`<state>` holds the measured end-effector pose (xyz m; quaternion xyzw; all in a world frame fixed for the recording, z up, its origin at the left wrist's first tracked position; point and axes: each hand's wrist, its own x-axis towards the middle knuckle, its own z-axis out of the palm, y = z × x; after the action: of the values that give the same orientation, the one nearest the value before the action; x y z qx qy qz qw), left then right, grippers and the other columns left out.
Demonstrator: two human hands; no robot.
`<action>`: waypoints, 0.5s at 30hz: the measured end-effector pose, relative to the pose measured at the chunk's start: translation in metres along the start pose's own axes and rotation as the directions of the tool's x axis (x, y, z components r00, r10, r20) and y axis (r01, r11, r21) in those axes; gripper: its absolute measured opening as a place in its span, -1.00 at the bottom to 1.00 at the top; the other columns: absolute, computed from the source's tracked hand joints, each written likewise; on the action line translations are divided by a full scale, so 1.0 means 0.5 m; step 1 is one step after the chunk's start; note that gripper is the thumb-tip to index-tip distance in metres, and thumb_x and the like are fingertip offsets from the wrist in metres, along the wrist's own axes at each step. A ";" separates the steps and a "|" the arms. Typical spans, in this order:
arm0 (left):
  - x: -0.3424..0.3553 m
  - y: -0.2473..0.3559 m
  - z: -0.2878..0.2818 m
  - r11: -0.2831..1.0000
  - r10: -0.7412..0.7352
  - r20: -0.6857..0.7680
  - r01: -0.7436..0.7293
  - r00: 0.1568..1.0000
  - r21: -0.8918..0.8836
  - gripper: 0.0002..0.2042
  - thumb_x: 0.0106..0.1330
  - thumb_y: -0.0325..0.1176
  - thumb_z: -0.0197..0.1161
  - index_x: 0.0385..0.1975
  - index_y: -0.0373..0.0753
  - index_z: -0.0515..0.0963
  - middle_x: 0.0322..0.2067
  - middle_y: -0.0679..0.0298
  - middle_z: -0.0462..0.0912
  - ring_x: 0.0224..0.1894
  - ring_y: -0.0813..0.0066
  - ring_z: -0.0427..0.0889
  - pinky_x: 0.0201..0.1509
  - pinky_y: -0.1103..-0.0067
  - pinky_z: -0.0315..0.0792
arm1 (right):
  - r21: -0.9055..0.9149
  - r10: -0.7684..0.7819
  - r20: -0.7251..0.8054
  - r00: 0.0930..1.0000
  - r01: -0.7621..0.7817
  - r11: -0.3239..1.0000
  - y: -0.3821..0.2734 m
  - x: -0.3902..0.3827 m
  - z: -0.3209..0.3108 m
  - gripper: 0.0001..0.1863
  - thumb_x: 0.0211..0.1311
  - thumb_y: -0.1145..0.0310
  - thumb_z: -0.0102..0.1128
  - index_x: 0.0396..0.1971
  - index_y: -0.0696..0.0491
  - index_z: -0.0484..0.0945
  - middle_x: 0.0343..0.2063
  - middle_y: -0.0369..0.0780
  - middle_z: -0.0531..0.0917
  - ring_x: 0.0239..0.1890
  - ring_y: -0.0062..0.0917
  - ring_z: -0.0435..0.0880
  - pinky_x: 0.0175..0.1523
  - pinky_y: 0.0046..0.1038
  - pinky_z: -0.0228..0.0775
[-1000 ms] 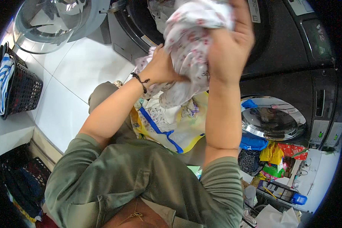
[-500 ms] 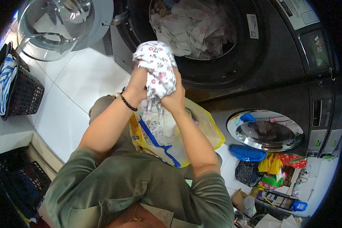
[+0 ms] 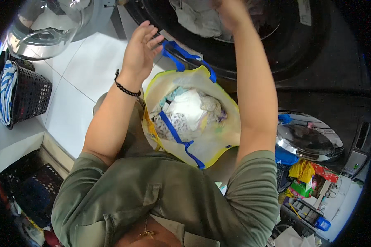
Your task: The person opens a bag and loads clothes into a washing machine drum by hand.
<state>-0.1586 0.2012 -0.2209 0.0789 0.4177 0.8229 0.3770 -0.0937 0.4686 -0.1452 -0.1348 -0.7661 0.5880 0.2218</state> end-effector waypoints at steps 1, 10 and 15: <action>0.001 -0.002 -0.001 1.000 -0.016 0.007 0.016 1.000 0.006 -0.36 0.26 -0.13 0.18 0.31 -0.21 0.17 0.13 0.20 0.35 0.08 0.36 0.40 0.12 0.40 0.25 | 0.039 0.101 0.223 0.970 -0.112 0.993 0.040 -0.073 0.038 -0.79 0.19 0.48 0.11 -0.18 0.16 0.58 -0.19 -0.22 0.68 -0.08 -0.53 0.62 0.07 -0.49 0.41; -0.014 -0.030 0.038 0.990 -0.061 0.072 0.051 0.996 0.133 -0.54 0.29 -0.21 0.17 0.17 -0.21 0.36 0.00 0.28 0.45 0.01 0.42 0.43 0.08 0.46 0.29 | -0.771 0.830 0.068 0.553 -0.500 0.396 0.532 -0.629 0.236 -0.44 -0.05 0.21 0.32 0.02 0.09 0.53 -0.03 -0.06 0.62 0.00 -0.26 0.62 0.11 -0.35 0.43; -0.010 -0.049 0.060 0.980 -0.087 0.095 0.068 0.992 0.189 -0.53 0.22 -0.22 0.20 0.13 -0.24 0.39 -0.04 0.26 0.47 -0.02 0.47 0.43 0.01 0.51 0.33 | -0.722 0.894 0.129 0.428 -0.578 0.381 0.657 -0.852 0.365 -0.45 0.09 -0.02 0.24 -0.08 0.15 0.57 -0.08 0.05 0.62 -0.06 -0.09 0.63 0.10 -0.22 0.42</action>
<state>-0.1282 0.2255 -0.2189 0.1396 0.4751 0.7601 0.4208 0.1662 0.2052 -0.5763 -0.3774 -0.7776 0.3704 -0.3402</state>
